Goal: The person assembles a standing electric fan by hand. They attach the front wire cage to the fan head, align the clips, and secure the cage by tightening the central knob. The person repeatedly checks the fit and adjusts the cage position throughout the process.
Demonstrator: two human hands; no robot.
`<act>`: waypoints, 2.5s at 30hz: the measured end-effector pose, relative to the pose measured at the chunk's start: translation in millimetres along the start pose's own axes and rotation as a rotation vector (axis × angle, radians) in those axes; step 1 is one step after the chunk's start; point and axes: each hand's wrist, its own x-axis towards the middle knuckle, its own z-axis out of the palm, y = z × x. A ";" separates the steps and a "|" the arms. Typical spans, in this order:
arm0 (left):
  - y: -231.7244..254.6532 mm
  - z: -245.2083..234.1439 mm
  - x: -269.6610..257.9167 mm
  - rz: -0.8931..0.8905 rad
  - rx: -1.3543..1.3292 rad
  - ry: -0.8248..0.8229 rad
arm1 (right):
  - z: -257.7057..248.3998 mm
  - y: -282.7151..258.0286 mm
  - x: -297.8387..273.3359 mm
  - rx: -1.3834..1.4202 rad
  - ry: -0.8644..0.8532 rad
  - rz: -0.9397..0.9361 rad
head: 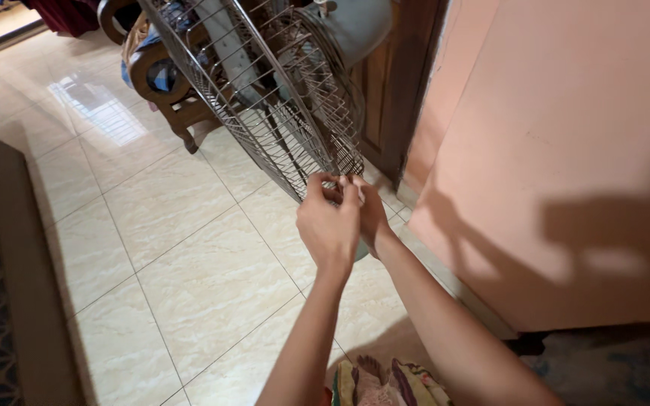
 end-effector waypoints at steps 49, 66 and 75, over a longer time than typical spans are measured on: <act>-19.8 -24.7 62.2 0.437 0.487 -0.026 | 33.0 11.3 1.0 -0.169 0.055 -0.181; -40.7 -9.0 56.1 0.449 0.460 0.080 | 29.5 33.1 17.0 0.303 0.000 -0.133; -38.1 -15.8 54.4 0.432 0.418 0.050 | 33.1 38.0 15.2 -0.075 0.116 -0.198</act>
